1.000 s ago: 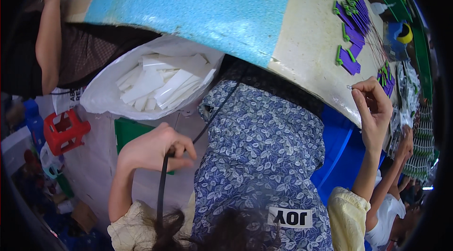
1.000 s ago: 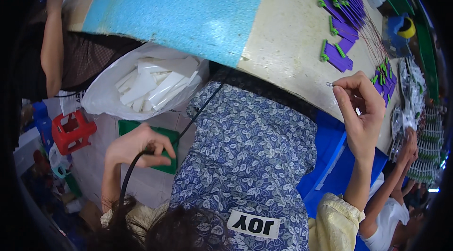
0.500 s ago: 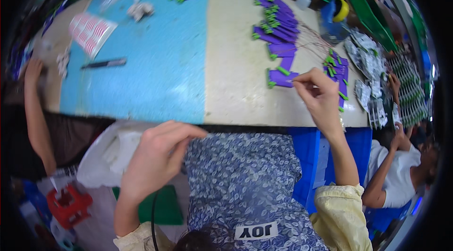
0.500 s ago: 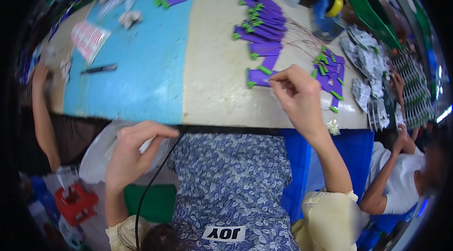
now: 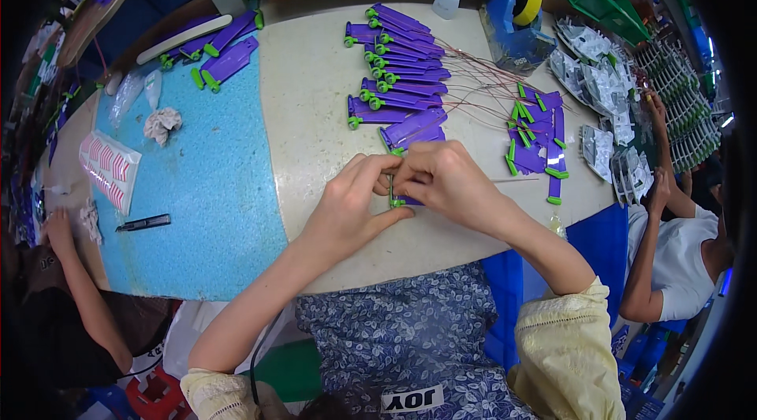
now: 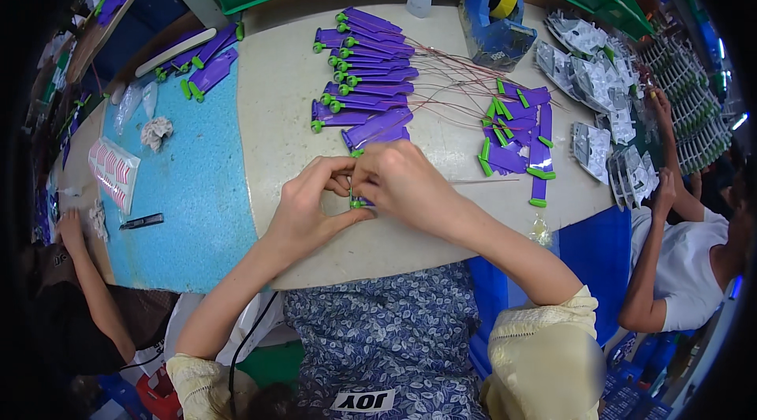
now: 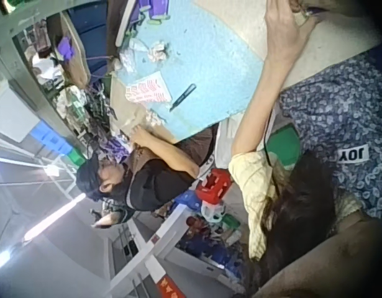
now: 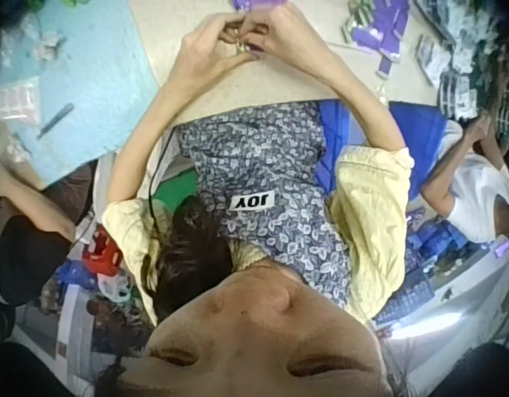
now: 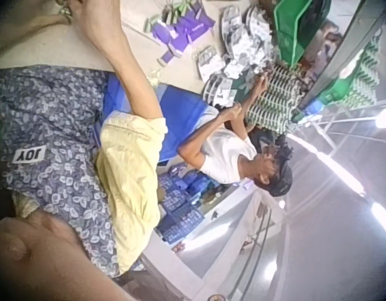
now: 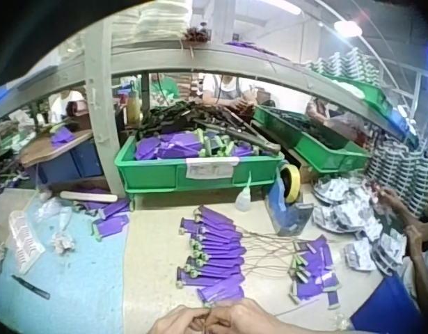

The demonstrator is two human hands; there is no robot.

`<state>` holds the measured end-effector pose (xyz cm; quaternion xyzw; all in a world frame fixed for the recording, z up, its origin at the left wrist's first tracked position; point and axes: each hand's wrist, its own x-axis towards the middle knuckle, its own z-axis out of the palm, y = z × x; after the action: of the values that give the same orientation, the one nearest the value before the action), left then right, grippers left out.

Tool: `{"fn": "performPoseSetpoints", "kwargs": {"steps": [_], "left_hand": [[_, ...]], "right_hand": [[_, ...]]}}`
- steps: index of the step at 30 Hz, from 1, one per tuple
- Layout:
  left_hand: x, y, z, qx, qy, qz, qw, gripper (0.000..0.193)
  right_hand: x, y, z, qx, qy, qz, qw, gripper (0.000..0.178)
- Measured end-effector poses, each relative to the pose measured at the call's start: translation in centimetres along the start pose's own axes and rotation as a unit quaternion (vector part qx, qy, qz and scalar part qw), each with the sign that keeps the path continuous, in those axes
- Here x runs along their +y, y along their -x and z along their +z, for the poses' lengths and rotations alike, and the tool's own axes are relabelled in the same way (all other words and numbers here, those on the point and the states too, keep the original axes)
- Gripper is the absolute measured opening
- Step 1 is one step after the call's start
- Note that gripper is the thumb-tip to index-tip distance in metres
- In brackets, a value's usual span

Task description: The person assembles purple and green plastic components by hand, inserting thin wires into the purple pieces and attaching green caps. They repeatedly pick up parts, align them, and place the assembled units on the table.

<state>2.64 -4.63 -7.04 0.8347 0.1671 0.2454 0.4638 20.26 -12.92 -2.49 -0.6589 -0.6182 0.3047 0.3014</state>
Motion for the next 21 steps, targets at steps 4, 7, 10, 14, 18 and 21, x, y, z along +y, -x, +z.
{"fn": "performPoseSetpoints", "kwargs": {"steps": [4,7,10,14,18,21], "left_hand": [[-0.1,0.1,0.0,0.008,0.009,0.010,1.000,0.061],[0.0,-0.3,0.0,0.003,0.007,0.019,1.000,0.057],[-0.1,-0.6,0.1,-0.001,-0.002,0.027,1.000,0.052],[-0.6,-0.4,0.5,0.008,-0.025,0.034,0.999,0.048],[0.0,-0.5,0.5,0.019,-0.043,0.003,0.999,0.042],[0.0,-0.7,0.4,0.031,-0.108,0.058,0.992,0.039]], "right_hand": [[-0.2,2.2,0.2,-0.015,-0.103,0.064,0.993,0.009],[0.2,2.8,0.7,0.005,-0.085,0.027,0.996,0.012],[-0.1,2.5,0.5,0.006,-0.003,-0.008,1.000,0.015],[-0.1,1.6,-1.1,-0.035,0.013,0.013,0.999,0.015],[0.7,1.9,-1.1,0.089,0.000,0.110,0.990,0.011],[0.6,1.7,0.1,0.137,0.012,0.182,0.974,0.009]]}}
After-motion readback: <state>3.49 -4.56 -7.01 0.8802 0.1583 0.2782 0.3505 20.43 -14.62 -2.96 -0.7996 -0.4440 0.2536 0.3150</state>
